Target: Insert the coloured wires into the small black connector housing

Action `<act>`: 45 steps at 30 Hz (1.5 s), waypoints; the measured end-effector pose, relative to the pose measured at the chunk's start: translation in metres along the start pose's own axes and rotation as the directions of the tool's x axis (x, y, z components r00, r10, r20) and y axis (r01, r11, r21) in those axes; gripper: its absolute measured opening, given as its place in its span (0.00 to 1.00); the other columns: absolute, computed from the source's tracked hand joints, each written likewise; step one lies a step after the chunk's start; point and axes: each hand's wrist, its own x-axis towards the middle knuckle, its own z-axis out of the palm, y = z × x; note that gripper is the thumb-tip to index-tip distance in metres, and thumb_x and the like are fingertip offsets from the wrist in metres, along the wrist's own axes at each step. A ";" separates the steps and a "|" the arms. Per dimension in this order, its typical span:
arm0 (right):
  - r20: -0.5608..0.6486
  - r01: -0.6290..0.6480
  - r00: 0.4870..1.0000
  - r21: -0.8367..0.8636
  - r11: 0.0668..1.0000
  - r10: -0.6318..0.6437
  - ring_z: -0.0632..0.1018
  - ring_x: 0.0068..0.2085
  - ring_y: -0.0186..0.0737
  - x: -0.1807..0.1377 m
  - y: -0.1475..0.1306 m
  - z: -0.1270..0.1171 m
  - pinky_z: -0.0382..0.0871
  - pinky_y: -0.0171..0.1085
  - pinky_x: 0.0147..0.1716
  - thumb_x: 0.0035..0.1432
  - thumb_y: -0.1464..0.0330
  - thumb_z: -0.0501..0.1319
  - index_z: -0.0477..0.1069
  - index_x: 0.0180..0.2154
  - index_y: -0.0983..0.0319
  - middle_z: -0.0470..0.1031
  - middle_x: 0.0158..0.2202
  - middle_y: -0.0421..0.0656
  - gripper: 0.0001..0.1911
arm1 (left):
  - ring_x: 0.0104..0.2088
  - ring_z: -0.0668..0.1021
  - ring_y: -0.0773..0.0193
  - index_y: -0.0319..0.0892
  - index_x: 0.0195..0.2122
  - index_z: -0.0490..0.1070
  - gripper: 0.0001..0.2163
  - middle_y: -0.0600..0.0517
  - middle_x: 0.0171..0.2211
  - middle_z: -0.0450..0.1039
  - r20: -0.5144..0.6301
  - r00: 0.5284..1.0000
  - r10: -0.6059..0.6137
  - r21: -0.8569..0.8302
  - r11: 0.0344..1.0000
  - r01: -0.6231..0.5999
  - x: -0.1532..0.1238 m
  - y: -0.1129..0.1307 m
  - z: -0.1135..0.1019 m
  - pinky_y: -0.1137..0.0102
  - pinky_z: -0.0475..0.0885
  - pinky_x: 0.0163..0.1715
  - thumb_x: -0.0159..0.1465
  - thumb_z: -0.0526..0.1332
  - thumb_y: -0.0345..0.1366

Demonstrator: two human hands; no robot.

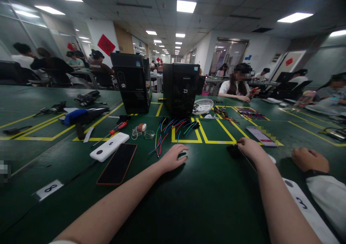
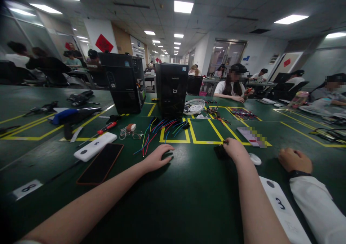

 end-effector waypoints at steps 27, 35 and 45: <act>0.050 0.038 0.998 -0.021 0.999 -0.037 0.76 0.28 0.38 0.004 -0.014 0.015 0.64 0.32 0.28 0.54 0.72 0.53 0.70 0.43 0.65 0.76 0.32 0.48 0.15 | 0.51 0.68 0.58 0.43 0.48 0.66 0.14 0.46 0.48 0.67 -0.015 0.999 0.046 0.014 0.999 -0.046 0.000 -0.005 0.004 0.62 0.63 0.53 0.61 0.57 0.33; 0.180 0.023 0.983 0.092 0.995 -0.040 0.75 0.23 0.35 0.005 -0.011 0.014 0.65 0.31 0.24 0.56 0.71 0.51 0.70 0.43 0.64 0.77 0.27 0.45 0.15 | 0.51 0.68 0.57 0.43 0.48 0.67 0.13 0.47 0.49 0.67 -0.002 1.000 0.027 0.015 1.000 -0.027 0.001 -0.004 0.003 0.61 0.63 0.53 0.61 0.57 0.33; 0.157 -0.108 0.985 0.252 0.962 0.069 0.76 0.23 0.36 0.005 0.020 0.005 0.65 0.30 0.22 0.53 0.73 0.53 0.66 0.45 0.66 0.76 0.24 0.45 0.16 | 0.51 0.68 0.58 0.43 0.47 0.68 0.12 0.46 0.49 0.67 -0.002 0.999 0.041 0.022 0.999 -0.041 0.001 -0.004 0.005 0.62 0.62 0.54 0.61 0.57 0.33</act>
